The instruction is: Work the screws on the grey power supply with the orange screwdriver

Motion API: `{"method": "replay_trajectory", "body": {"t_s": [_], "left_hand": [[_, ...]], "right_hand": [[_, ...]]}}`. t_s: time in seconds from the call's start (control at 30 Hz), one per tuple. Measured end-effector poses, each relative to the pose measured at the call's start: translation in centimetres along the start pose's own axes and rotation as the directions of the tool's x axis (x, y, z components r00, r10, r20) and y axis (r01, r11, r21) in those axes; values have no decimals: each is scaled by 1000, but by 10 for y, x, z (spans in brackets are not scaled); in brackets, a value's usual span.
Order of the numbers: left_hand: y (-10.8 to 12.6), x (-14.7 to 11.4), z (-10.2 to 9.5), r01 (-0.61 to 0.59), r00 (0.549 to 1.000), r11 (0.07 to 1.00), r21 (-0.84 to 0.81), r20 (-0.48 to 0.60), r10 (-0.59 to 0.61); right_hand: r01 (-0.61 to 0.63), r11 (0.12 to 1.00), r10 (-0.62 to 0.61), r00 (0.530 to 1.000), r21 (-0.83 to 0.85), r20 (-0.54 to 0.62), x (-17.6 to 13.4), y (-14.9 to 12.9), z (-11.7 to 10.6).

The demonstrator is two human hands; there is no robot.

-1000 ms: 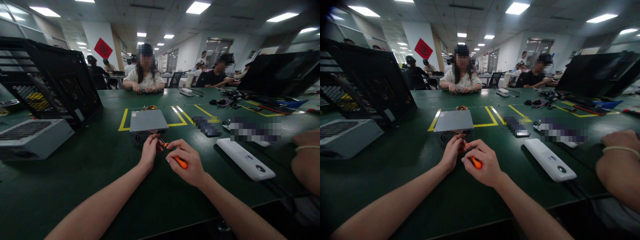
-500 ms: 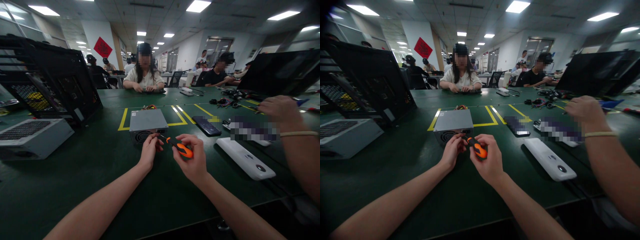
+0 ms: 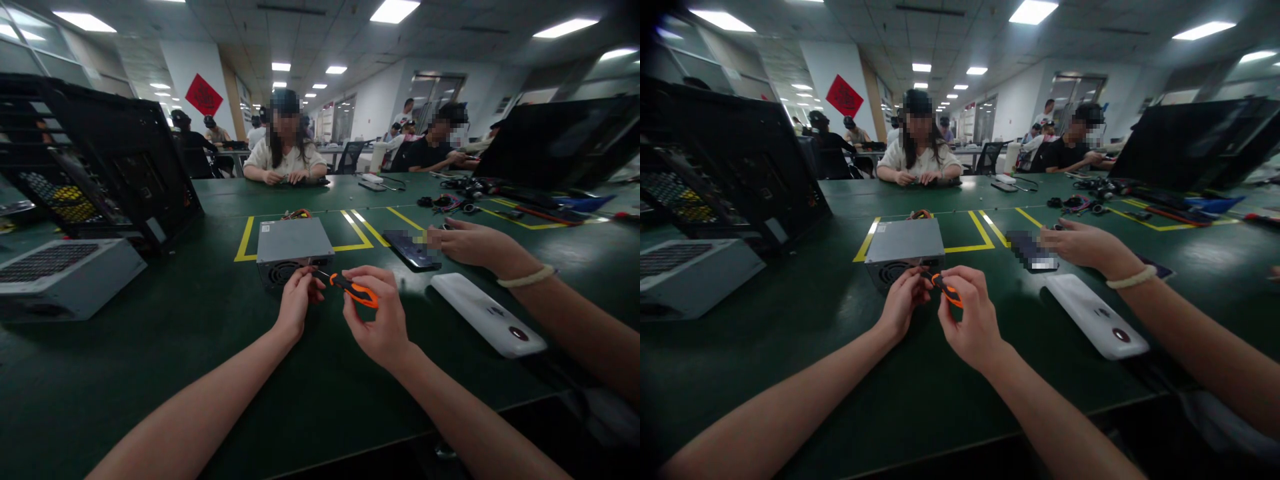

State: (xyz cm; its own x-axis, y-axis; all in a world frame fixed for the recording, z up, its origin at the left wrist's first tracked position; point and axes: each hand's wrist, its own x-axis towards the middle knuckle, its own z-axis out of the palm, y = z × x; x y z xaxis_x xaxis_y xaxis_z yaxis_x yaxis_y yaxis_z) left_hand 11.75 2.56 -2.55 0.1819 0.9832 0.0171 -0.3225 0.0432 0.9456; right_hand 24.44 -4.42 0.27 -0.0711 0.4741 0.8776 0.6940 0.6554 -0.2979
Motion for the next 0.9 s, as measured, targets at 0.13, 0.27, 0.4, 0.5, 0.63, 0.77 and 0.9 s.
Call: {"method": "replay_trajectory", "body": {"t_s": [0.13, 0.27, 0.4, 0.5, 0.63, 0.77, 0.9], "left_hand": [[2, -1, 1, -10, 1000, 1000, 4, -2, 10], [1, 0, -1, -14, 1000, 1000, 24, 0, 14], [-1, 1, -2, -8, 1000, 999, 39, -2, 8], [-1, 1, -3, -6, 1000, 999, 40, 3, 6], [0, 0, -2, -8, 1000, 999, 45, 6, 7], [-1, 0, -1, -16, 1000, 999, 45, 14, 16], [-2, 2, -1, -15, 1000, 999, 47, 5, 14]], "right_hand": [[67, 998, -68, 998, -12, -11, 0, 0, -6], [53, 997, -59, 993, -62, -103, 1, 5, -13], [16, 992, -32, 991, -124, -128, 2, 10, -15], [12, 989, -29, 993, -147, -117, 2, 10, -14], [28, 988, -44, 994, -152, -105, 2, 10, -13], [36, 988, -52, 993, -147, -108, 2, 9, -13], [30, 986, -48, 993, -161, -109, 1, 9, -13]]}}
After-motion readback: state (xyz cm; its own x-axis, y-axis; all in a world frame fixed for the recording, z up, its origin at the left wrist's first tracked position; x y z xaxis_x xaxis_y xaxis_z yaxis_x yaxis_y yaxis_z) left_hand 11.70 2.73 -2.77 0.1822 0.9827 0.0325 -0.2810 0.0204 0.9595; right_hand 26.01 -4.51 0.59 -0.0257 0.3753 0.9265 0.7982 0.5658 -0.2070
